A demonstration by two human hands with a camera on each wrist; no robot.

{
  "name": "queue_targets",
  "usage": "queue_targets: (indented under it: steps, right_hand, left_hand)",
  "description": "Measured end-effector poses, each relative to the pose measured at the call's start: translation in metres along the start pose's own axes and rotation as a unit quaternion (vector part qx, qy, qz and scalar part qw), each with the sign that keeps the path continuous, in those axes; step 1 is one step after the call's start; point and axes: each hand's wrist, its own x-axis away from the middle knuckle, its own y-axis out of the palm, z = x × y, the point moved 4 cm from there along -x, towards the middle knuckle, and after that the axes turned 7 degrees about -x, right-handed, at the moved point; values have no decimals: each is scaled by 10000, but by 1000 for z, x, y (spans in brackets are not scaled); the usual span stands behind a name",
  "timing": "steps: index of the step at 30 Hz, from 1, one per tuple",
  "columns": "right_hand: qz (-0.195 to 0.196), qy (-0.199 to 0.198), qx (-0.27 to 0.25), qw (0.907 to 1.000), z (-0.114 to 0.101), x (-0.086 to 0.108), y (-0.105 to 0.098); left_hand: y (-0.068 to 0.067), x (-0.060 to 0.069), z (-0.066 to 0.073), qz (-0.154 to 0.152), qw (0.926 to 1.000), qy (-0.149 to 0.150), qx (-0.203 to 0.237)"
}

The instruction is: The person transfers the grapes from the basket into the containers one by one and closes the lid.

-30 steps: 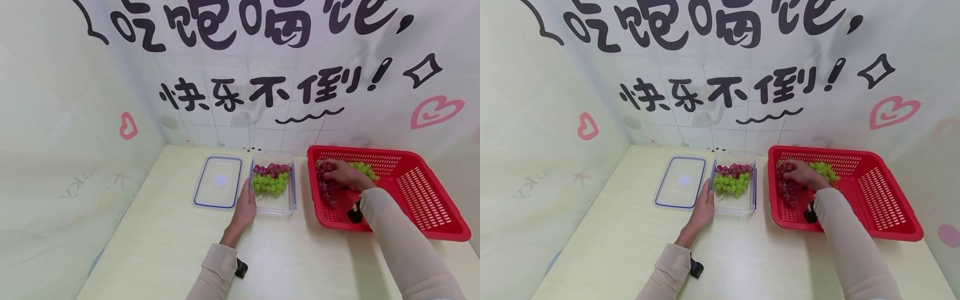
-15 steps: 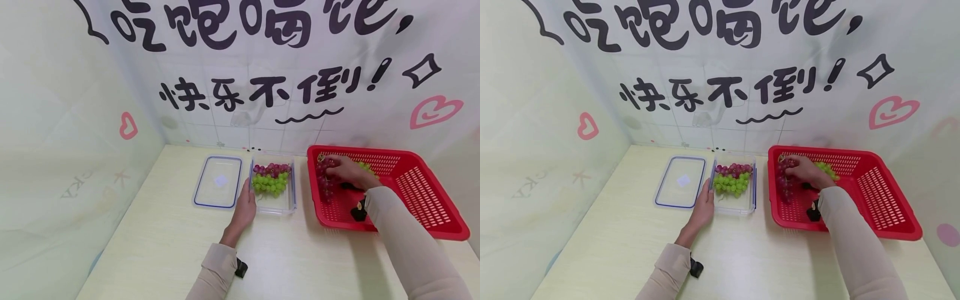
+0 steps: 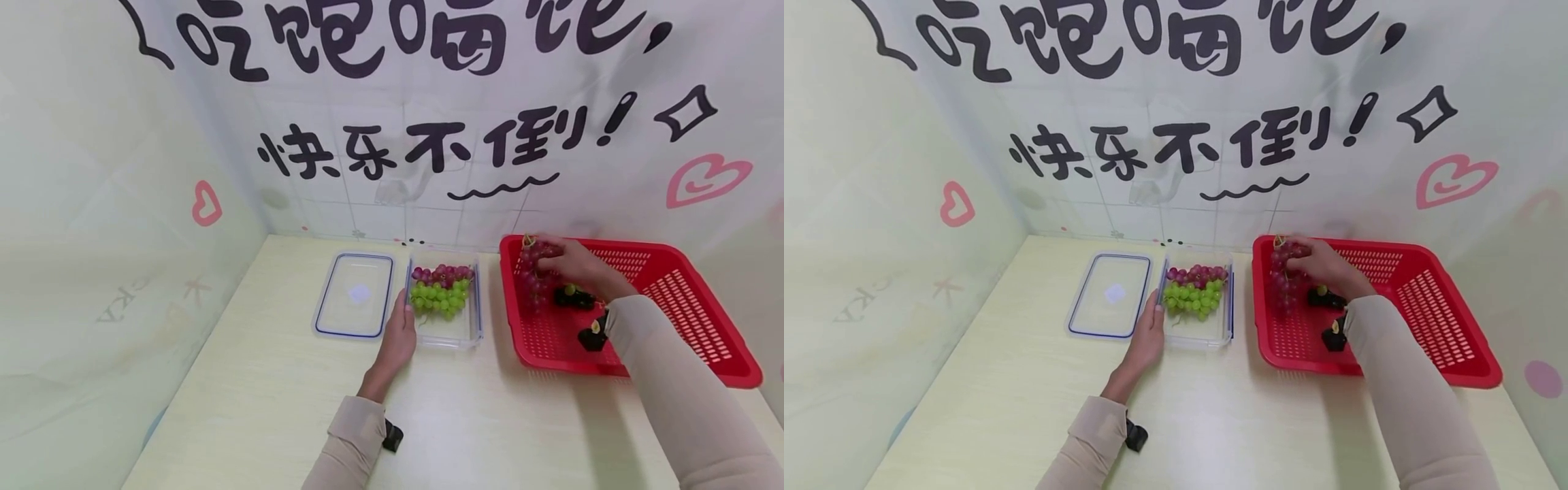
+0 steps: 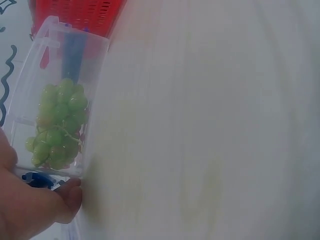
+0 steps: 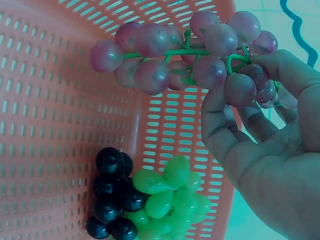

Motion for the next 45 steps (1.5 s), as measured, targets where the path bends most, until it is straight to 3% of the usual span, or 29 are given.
queue_targets:
  steps: [7,14,20,45]
  right_hand:
    - [102,34,-13,9999,-10,5,-5]
    - [196,-363,112,9991,-30,11,-5]
    - [380,-472,202,9980,-51,14,-3]
    - [-138,-1328,167,9909,-100,14,36]
  left_hand:
    - [0,-1,1,-4,10000,52,19]
    - [-2,0,1,117,9999,-25,91]
    - [-1,0,0,135,9996,-59,227]
    - [-1,0,-1,289,9995,-122,103]
